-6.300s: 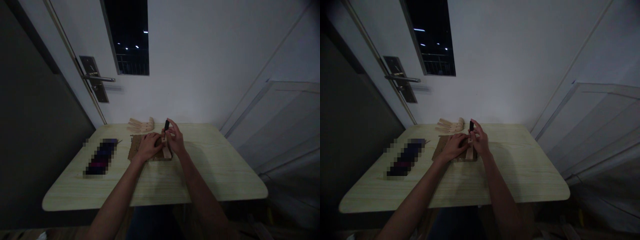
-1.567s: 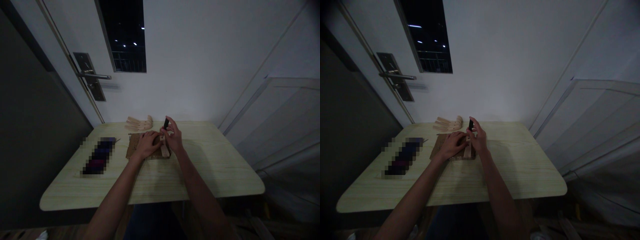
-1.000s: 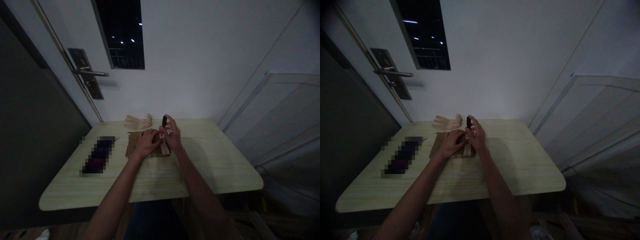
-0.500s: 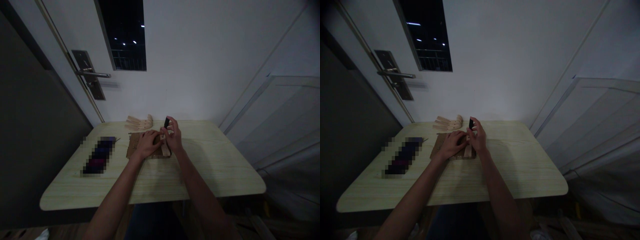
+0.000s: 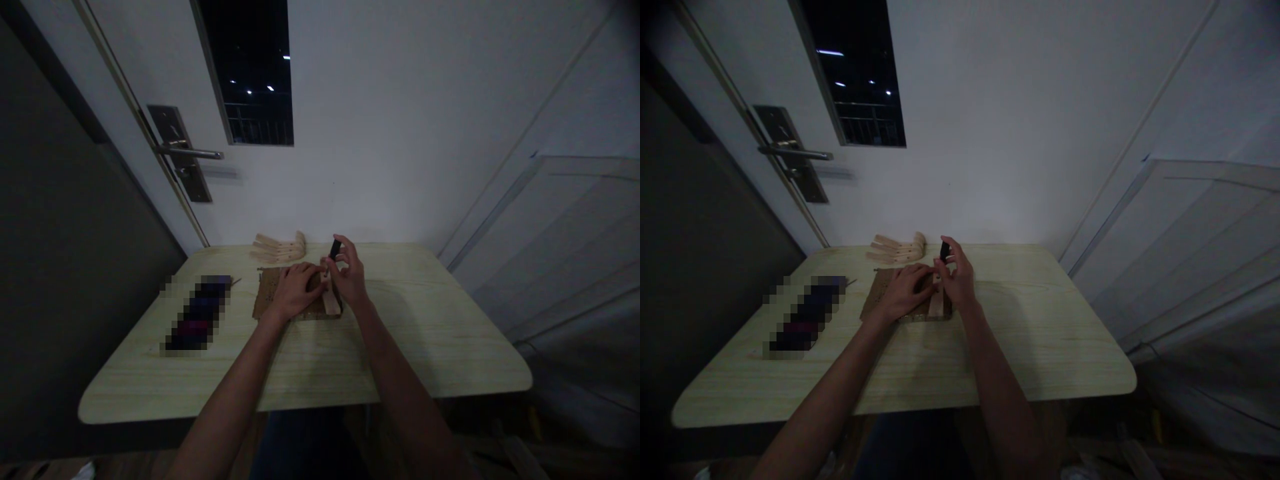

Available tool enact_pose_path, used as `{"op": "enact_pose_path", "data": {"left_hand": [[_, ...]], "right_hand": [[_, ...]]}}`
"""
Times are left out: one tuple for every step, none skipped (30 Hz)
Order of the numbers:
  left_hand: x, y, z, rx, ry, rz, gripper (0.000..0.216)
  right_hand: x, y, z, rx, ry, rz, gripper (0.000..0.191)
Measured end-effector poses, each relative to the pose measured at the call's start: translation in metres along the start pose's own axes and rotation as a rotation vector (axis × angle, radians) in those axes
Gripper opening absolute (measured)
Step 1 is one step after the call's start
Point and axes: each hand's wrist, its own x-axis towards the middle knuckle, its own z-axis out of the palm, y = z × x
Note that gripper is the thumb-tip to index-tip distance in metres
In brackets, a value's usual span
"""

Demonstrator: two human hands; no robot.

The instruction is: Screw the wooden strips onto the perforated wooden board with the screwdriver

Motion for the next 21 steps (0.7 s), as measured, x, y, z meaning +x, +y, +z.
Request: {"op": "enact_pose_path", "data": {"left_hand": [[0.0,0.0,0.0,0.0,-0.004,0.0,0.038],[0.0,0.0,0.0,0.002,-0.006,0.0,0.038],[0.0,0.0,0.0,0.006,-0.006,0.0,0.038],[0.0,0.0,0.0,0.011,-0.004,-0.001,0.038],[0.0,0.0,0.0,0.017,0.0,-0.002,0.038],[0.0,-0.001,0.001,0.021,0.004,-0.003,0.038],[0.001,-0.001,0.001,0.024,0.007,-0.003,0.038],[0.001,-0.002,0.001,0.025,0.01,0.0,0.038],[0.001,-0.002,0.002,0.024,0.013,0.005,0.037],[0.001,-0.002,0.003,0.022,0.016,0.01,0.037],[0.001,-0.003,0.003,0.021,0.02,0.012,0.037],[0.0,-0.003,0.003,0.02,0.024,0.01,0.037],[0.0,-0.003,0.004,0.021,0.027,0.007,0.037],[0.0,-0.003,0.004,0.022,0.029,0.003,0.037],[0.0,-0.002,0.003,0.022,0.028,0.0,0.038],[0.0,-0.002,0.003,0.021,0.025,0.0,0.038],[0.0,-0.002,0.003,0.018,0.021,0.003,0.038],[0.0,-0.001,0.002,0.014,0.017,0.006,0.038],[0.0,-0.001,0.002,0.012,0.015,0.006,0.038],[0.0,-0.001,0.002,0.01,0.013,0.005,0.039],[0.001,-0.001,0.002,0.01,0.013,0.004,0.039]], "right_hand": [[0.0,-0.001,-0.001,-0.005,-0.006,0.003,0.05],[0.0,-0.002,-0.002,-0.006,-0.018,0.005,0.048],[0.0,-0.003,-0.003,0.001,-0.037,0.002,0.046],[-0.001,-0.004,-0.005,0.012,-0.057,-0.005,0.044],[-0.002,-0.005,-0.006,0.024,-0.074,-0.015,0.043],[-0.002,-0.006,-0.007,0.035,-0.085,-0.024,0.042],[-0.003,-0.006,-0.007,0.043,-0.087,-0.031,0.041],[-0.003,-0.006,-0.007,0.049,-0.082,-0.032,0.042],[-0.003,-0.006,-0.006,0.055,-0.075,-0.029,0.043],[-0.003,-0.006,-0.005,0.058,-0.069,-0.022,0.045],[-0.003,-0.005,-0.003,0.057,-0.062,-0.016,0.047],[-0.003,-0.004,-0.001,0.053,-0.052,-0.014,0.048],[-0.002,-0.004,0.0,0.043,-0.041,-0.016,0.049],[-0.002,-0.003,0.002,0.028,-0.027,-0.025,0.049],[-0.001,-0.002,0.003,0.01,-0.008,-0.038,0.049],[-0.001,-0.001,0.004,-0.007,0.01,-0.051,0.048],[0.0,-0.001,0.004,-0.022,0.025,-0.061,0.047],[0.0,-0.001,0.004,-0.033,0.032,-0.067,0.047],[0.0,-0.001,0.003,-0.039,0.03,-0.068,0.047],[-0.001,-0.002,0.001,-0.042,0.018,-0.065,0.048],[-0.001,-0.003,0.0,-0.038,-0.001,-0.059,0.049]]}}
